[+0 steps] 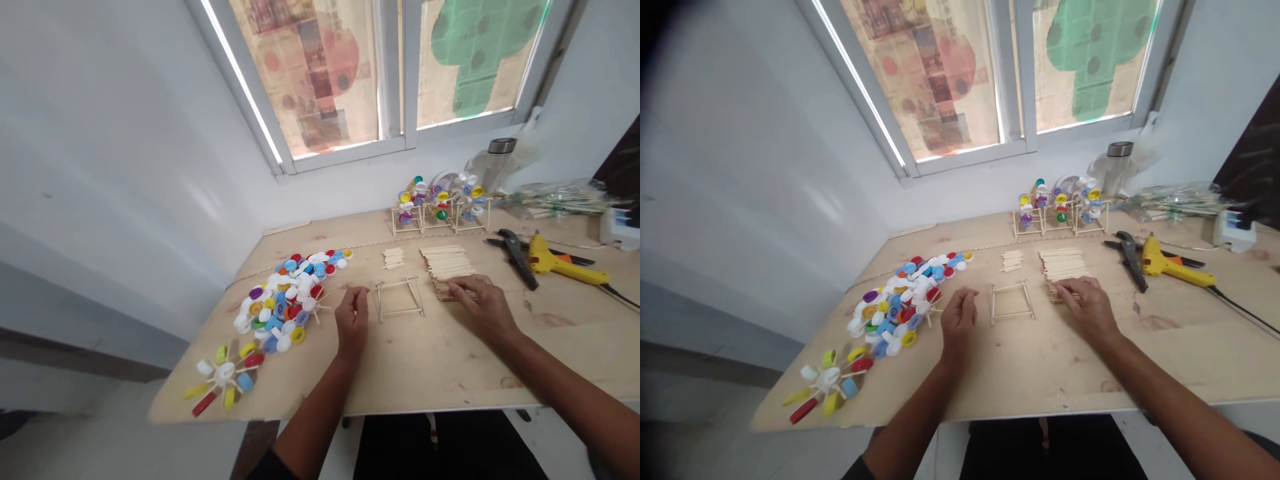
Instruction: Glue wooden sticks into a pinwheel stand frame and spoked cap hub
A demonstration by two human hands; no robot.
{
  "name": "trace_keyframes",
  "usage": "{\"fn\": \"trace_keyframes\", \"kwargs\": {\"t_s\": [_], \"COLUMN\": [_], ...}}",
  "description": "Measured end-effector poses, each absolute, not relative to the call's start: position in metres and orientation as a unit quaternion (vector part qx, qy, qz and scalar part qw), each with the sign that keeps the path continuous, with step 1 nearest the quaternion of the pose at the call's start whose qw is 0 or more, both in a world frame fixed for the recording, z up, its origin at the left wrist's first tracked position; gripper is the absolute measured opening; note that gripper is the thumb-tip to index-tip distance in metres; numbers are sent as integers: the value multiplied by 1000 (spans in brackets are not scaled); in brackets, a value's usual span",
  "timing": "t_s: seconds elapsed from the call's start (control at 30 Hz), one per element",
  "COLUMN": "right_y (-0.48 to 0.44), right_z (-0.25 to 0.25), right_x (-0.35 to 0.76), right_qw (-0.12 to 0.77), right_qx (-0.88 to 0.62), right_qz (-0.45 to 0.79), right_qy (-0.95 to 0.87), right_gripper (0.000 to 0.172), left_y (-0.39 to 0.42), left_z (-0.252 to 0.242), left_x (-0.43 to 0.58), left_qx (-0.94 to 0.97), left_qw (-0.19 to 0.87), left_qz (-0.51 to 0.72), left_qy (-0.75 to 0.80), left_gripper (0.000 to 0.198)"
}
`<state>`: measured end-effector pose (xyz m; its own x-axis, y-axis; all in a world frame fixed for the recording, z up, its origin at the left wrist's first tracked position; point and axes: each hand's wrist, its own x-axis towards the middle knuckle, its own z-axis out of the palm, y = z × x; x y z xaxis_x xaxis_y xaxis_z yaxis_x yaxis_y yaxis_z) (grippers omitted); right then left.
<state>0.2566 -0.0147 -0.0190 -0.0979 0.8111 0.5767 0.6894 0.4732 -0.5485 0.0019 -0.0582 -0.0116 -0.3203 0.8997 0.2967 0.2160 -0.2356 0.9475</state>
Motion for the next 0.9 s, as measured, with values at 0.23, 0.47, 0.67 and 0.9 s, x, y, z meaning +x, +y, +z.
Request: {"fn": "trace_keyframes", "kwargs": {"t_s": [0.23,0.47,0.67,0.9], "right_y": [-23,-51,-61,-59], "right_z": [-9,4,-7,-14], "right_x": [252,238,229,231], "right_qw": [438,396,419,404], "right_qx": [-497,-408,-327,-300], "right_qz": [112,189,148,143], "right_qy": [-741,-801,-834,-852], "right_gripper": [28,23,14,10], "left_y": [-66,-78,-89,-94], "left_z": [11,22,16,14], "left_x": [13,42,56,51], "left_qx": [612,698,673,649], "left_qw": [235,302,391,420], "left_qz": [548,466,435,415], "left_qy": [520,453,452,480], "left_gripper": [16,17,12,18]}}
